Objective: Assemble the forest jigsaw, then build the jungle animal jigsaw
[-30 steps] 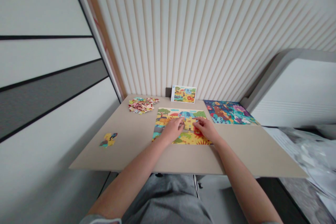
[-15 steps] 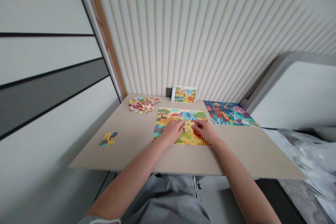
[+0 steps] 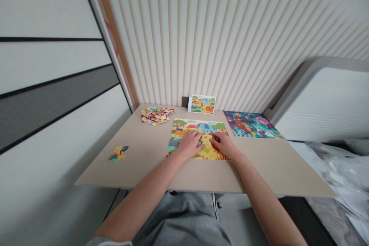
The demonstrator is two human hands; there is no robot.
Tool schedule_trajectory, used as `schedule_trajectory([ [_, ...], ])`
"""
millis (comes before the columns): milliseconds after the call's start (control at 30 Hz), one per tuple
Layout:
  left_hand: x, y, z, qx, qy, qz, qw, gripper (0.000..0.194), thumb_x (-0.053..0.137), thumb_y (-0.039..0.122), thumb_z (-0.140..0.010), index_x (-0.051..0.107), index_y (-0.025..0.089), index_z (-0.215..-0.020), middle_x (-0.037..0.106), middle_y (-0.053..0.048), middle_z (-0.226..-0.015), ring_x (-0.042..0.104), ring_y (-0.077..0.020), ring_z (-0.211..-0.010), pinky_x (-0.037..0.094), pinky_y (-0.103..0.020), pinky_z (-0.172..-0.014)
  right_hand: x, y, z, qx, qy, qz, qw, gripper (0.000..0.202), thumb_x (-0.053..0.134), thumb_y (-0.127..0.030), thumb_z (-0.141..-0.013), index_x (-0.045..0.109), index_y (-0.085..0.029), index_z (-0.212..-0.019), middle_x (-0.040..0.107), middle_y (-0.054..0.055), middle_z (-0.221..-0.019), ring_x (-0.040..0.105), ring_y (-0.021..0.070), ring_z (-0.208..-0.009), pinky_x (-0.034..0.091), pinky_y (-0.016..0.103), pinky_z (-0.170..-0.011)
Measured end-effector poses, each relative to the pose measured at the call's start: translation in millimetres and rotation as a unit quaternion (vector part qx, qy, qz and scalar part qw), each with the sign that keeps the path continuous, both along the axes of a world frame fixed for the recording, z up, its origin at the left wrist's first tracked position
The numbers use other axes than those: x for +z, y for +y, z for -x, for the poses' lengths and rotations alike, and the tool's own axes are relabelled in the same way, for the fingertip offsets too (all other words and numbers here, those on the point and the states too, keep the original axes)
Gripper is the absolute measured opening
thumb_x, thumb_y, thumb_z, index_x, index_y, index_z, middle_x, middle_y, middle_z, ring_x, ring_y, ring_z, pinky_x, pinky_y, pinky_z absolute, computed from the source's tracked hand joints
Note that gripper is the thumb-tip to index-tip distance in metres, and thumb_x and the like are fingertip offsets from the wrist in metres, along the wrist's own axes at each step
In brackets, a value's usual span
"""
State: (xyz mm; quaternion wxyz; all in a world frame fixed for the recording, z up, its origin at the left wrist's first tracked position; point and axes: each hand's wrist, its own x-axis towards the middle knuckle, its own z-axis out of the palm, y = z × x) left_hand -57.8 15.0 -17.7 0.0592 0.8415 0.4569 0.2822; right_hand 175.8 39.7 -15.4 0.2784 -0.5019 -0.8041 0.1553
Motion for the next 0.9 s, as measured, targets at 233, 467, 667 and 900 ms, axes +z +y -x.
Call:
schedule_trajectory([
  [233,2.6,-1.9,-0.4,-0.003,0.033,-0.013,0.999,0.026,0.065,0.038,-0.093,0.072,0.021,-0.111,0.063,-0.009,-0.117,0.056,-0.0264,-0.115,0.045,-0.041,-0.101,3.6,-3.0,1.0,0.035,-0.056,-0.016,0.998,0.025,0.059,-0.029,-0.096,0.078,-0.021,-0.11,0.066,0.008,-0.094,0.063,0.0203,-0.088,0.049,0.031,-0.084],
  [467,10.1,-8.5,-4.0,-0.014,0.075,-0.02,0.997,0.02,0.059,0.028,-0.095,0.072,0.02,-0.108,0.061,-0.01,-0.122,0.055,-0.0261,-0.12,0.042,-0.042,-0.107,11.5,-11.4,3.8,0.05,-0.102,-0.033,0.993,0.028,0.057,-0.032,-0.097,0.078,-0.022,-0.113,0.066,0.008,-0.094,0.063,0.0203,-0.088,0.048,0.03,-0.084],
  [667,27.9,-33.9,0.2,-0.017,0.081,-0.038,0.996,0.022,0.055,0.021,-0.095,0.066,0.021,-0.115,0.062,-0.012,-0.122,0.055,-0.028,-0.122,0.039,-0.046,-0.11,14.5,-7.7,-4.1,0.01,-0.014,-0.042,0.999,0.033,0.047,-0.032,-0.099,0.075,-0.019,-0.111,0.073,0.01,-0.102,0.066,0.0224,-0.093,0.05,0.034,-0.088],
  [900,36.2,-80.9,108.6,0.111,0.094,0.011,0.989,0.032,0.06,0.026,-0.093,0.062,0.024,-0.124,0.062,-0.013,-0.13,0.054,-0.0295,-0.125,0.039,-0.044,-0.11,11.8,-1.2,-15.6,-0.027,-0.006,-0.057,0.998,0.034,0.049,-0.037,-0.096,0.075,-0.021,-0.109,0.075,0.01,-0.108,0.068,0.0243,-0.091,0.051,0.035,-0.082],
])
